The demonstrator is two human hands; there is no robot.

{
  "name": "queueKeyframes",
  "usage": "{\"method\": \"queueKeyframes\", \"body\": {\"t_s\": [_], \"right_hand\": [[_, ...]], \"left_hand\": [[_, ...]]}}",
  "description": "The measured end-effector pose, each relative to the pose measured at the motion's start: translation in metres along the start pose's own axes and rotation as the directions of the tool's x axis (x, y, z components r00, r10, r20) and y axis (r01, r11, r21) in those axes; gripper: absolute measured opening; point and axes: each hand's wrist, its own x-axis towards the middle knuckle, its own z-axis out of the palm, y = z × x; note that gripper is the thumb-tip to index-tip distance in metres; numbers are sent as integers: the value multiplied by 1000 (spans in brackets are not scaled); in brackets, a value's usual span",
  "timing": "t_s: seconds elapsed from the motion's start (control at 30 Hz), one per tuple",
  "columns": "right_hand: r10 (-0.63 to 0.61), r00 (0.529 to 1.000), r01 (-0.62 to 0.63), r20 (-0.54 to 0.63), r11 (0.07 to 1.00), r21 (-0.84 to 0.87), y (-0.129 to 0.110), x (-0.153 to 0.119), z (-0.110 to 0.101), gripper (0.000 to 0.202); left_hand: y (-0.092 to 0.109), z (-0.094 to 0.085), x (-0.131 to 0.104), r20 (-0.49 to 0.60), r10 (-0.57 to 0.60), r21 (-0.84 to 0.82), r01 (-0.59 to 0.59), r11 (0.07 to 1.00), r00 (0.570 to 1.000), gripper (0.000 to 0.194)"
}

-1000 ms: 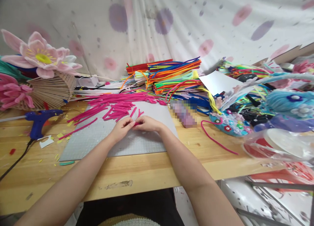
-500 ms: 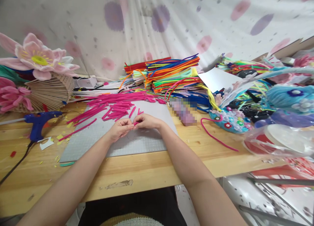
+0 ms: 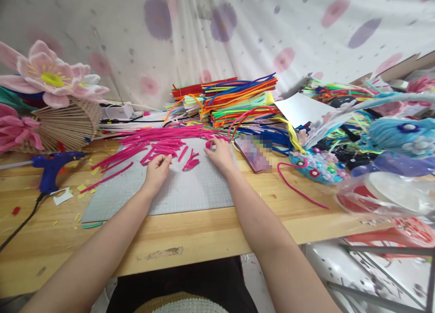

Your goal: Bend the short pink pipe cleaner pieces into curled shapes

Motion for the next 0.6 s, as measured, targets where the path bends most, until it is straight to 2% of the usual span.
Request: {"method": "queueKeyframes", "body": {"t_s": [0.07, 0.17, 0.27, 0.33, 0.43, 0.5, 0.6], "right_hand": [[21, 1000, -21, 2, 1000, -20, -1, -1, 3, 29], [126, 991, -125, -37, 992, 19, 3, 2, 7, 39], [279, 954, -259, -111, 951, 167, 15, 11, 9, 40], [344, 920, -320, -190, 936, 146, 23, 18, 6, 35], [348, 921, -359, -177, 933, -30, 24, 25, -3, 33], [345, 935, -355, -80, 912, -206, 19, 31, -8, 37], [410, 910, -351, 53, 834, -427, 10, 39, -12, 37]], "left_hand": [[-1, 1, -1, 20, 27, 52, -28, 998, 999, 30], [-2, 1, -1, 20, 44, 84, -45, 995, 999, 30], [-3, 1, -1, 8, 55, 89, -55, 995, 998, 30], [-4, 0, -1, -1, 58, 93, -58, 994, 998, 30], [-4, -1, -1, 1, 63, 101, -63, 993, 998, 30], [-4, -1, -1, 5, 66, 101, -66, 993, 998, 30], [-5, -2, 0, 0, 60, 95, -60, 994, 998, 31]]}}
